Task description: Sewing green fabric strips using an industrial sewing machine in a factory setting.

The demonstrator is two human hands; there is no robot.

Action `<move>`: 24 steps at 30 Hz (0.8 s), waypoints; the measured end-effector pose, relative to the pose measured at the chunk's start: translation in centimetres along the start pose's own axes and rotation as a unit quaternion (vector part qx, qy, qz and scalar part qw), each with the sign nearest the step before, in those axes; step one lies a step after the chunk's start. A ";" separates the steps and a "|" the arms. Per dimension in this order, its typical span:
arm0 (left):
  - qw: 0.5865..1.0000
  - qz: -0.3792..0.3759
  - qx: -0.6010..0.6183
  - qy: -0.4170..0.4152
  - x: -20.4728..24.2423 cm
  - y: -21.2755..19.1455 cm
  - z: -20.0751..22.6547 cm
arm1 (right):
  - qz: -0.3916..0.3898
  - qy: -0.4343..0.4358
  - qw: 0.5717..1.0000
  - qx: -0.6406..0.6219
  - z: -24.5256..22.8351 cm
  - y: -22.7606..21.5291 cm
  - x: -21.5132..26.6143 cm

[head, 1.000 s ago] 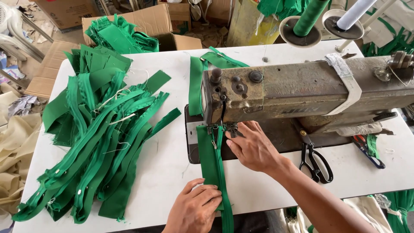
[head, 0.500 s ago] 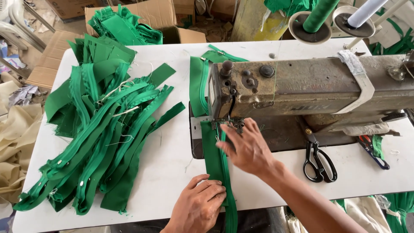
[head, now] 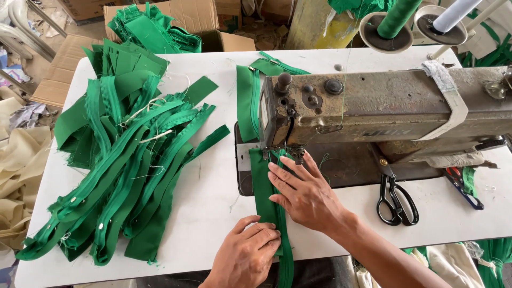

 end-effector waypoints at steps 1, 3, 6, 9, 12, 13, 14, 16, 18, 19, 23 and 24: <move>1.000 0.006 -0.002 0.001 0.0 0.0 0.0 | -0.010 0.021 0.999 -0.031 0.1 0.2 0.2; 1.000 0.008 -0.006 0.005 -0.1 -0.1 0.1 | -0.017 0.045 0.997 -0.063 0.1 0.3 0.5; 1.000 0.023 -0.005 0.008 -0.4 -0.4 0.4 | -0.029 0.064 0.994 -0.085 -0.3 0.2 0.8; 0.999 0.047 0.008 0.000 -0.3 -0.6 -0.1 | -0.020 0.068 0.994 -0.082 -0.7 -0.1 0.8; 0.994 0.095 -0.033 0.043 0.6 0.8 -1.1 | -0.028 0.067 0.995 -0.068 -0.8 -0.7 0.5; 0.994 0.087 -0.046 0.054 0.8 1.1 -1.6 | -0.021 0.069 0.995 -0.066 -0.8 -0.8 0.4; 0.994 0.075 -0.060 0.059 1.5 1.3 -1.9 | -0.015 0.069 0.995 -0.070 -1.2 -0.8 0.2; 0.995 0.079 -0.041 0.050 0.9 0.9 -1.8 | -0.038 0.068 0.995 -0.065 -0.8 -0.4 0.1; 0.996 0.070 -0.029 0.045 0.6 0.1 -1.7 | -0.050 0.076 0.994 -0.067 -0.9 0.0 -0.1; 0.997 0.055 -0.026 0.043 0.3 0.0 -1.5 | -0.049 0.078 0.994 -0.060 -0.9 0.0 -0.1; 0.999 0.033 -0.019 0.037 -0.4 -0.6 -1.5 | -0.036 0.075 0.996 -0.036 -0.3 0.2 0.0; 0.999 0.030 -0.018 0.038 -0.4 -0.5 -1.7 | -0.034 0.078 0.996 -0.038 -0.2 0.3 0.0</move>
Point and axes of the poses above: each hand's wrist, its own x-axis away from the middle knuckle, its own y-axis out of the palm, z = x × y, the point moved 4 cm from there along -x, towards the middle knuckle, and after that the axes turned 3 degrees about -y, right-handed, at the moved point
